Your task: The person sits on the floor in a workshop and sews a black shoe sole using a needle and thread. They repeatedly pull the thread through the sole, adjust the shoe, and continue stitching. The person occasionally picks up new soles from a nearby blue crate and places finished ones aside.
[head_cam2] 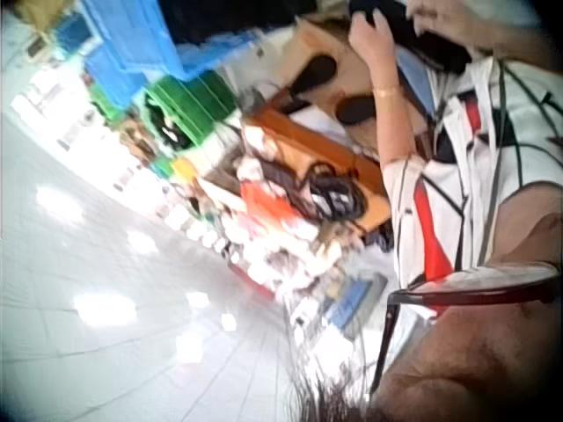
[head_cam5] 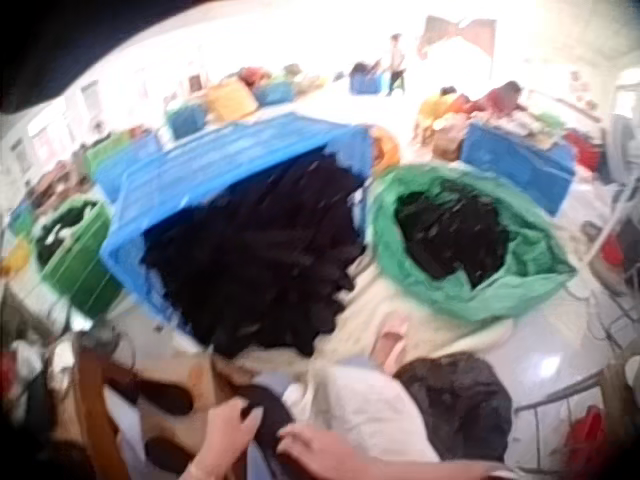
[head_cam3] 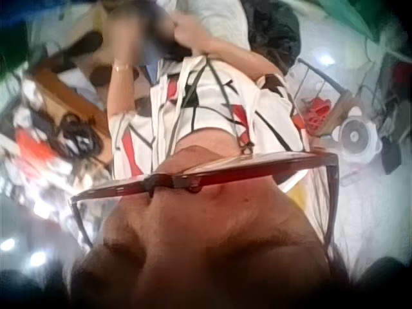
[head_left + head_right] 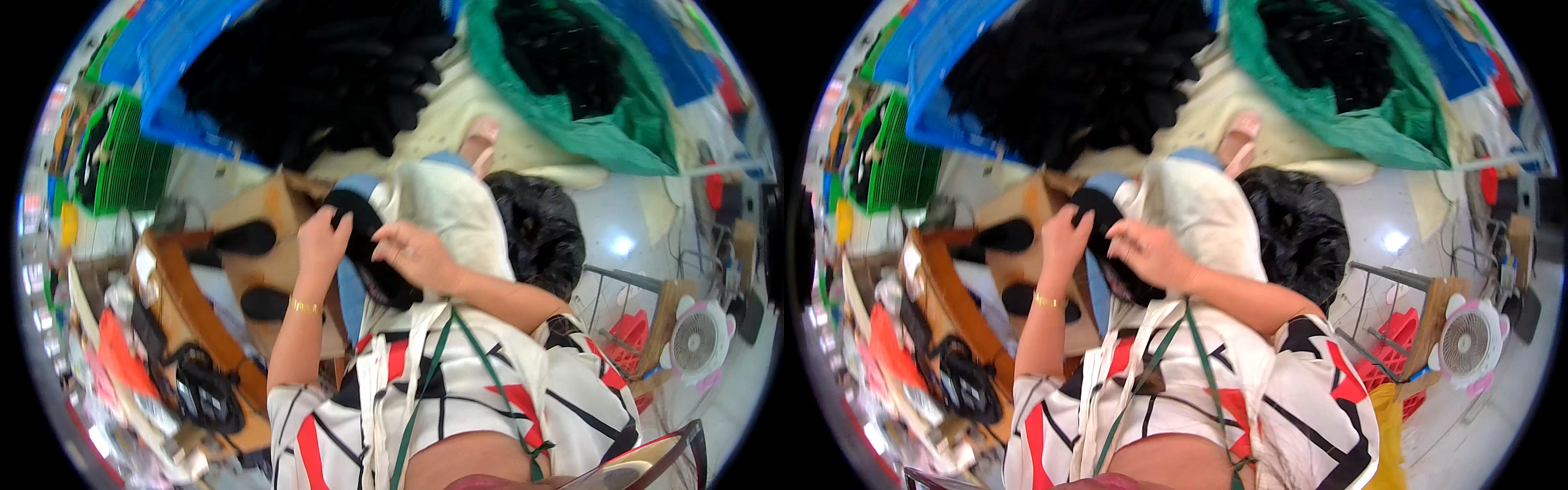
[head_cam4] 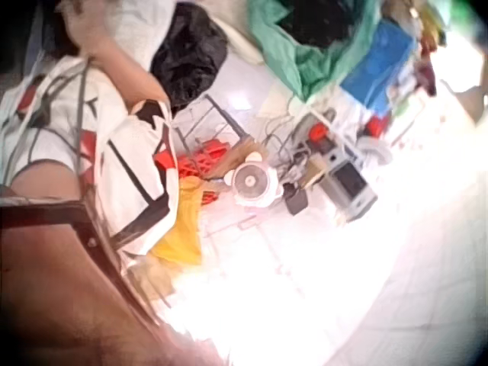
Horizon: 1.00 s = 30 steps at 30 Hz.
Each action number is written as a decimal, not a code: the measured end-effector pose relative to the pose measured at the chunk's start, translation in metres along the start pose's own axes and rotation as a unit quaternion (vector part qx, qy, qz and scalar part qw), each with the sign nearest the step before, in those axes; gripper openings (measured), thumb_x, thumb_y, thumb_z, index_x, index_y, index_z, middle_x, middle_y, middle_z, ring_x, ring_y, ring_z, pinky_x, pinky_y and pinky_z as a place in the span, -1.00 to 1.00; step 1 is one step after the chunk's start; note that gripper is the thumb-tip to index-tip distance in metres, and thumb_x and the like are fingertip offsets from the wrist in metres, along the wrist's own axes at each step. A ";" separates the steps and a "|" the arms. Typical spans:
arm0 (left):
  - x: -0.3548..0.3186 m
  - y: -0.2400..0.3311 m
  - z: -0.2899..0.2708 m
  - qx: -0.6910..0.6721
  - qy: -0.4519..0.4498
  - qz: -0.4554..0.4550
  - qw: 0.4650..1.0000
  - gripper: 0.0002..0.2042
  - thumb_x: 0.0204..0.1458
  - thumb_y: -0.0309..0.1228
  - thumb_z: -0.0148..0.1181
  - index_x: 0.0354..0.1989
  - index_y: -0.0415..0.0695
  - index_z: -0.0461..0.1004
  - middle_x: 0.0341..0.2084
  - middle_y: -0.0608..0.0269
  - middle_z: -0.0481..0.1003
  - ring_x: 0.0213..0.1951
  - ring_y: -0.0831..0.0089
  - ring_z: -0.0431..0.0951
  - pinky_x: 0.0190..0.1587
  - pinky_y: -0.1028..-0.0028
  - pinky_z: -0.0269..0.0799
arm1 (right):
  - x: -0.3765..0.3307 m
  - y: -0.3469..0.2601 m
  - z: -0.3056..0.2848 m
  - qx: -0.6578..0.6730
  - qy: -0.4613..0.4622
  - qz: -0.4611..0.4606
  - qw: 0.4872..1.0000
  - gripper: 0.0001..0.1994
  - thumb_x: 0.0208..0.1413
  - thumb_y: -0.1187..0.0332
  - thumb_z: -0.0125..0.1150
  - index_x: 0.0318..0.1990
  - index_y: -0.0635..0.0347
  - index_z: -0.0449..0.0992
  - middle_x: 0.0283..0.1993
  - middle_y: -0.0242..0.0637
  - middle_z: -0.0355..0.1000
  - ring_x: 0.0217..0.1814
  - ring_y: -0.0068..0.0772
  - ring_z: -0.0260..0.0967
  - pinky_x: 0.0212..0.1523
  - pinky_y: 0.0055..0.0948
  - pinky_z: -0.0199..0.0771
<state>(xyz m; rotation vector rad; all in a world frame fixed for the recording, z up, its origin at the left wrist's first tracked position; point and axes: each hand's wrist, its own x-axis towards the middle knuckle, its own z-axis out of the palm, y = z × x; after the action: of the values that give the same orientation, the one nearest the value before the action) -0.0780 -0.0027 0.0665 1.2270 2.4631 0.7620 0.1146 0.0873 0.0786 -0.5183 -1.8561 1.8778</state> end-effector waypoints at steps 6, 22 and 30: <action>-0.005 -0.009 -0.008 -0.284 -0.077 -0.199 0.935 -0.83 0.08 -0.41 0.27 -0.33 -0.27 0.49 -0.57 0.34 0.51 -0.56 0.65 0.54 -0.51 0.64 0.46 | 0.032 0.003 0.007 0.124 -0.064 0.230 0.963 -0.84 0.30 0.29 0.10 -0.15 0.20 0.43 -0.43 -0.42 0.46 -0.48 -0.72 0.39 -0.46 -0.68 0.41; -0.004 -0.019 -0.001 -0.375 -0.067 -0.228 0.896 -0.88 0.11 -0.43 0.25 -0.37 -0.21 0.47 -0.56 0.38 0.50 -0.56 0.68 0.51 -0.53 0.63 0.47 | 0.056 0.033 0.023 -0.088 -0.105 0.205 0.969 -0.87 0.10 0.41 0.09 -0.26 0.29 0.44 -0.54 -0.17 0.48 -0.56 -0.35 0.47 -0.44 -0.34 0.43; -0.003 -0.020 -0.001 -0.362 -0.075 -0.236 0.899 -0.87 0.11 -0.41 0.24 -0.39 -0.21 0.47 -0.57 0.38 0.50 -0.58 0.68 0.50 -0.55 0.65 0.43 | 0.058 0.037 0.023 -0.136 -0.118 0.178 0.967 -0.86 0.14 0.40 0.08 -0.22 0.27 0.42 -0.55 -0.26 0.45 -0.58 -0.51 0.41 -0.49 -0.45 0.40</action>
<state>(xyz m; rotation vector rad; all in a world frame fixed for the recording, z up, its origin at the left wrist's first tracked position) -0.0899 -0.0159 0.0562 0.3758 1.9190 1.2126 0.0513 0.1006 0.0447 -0.7947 -2.3260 1.9889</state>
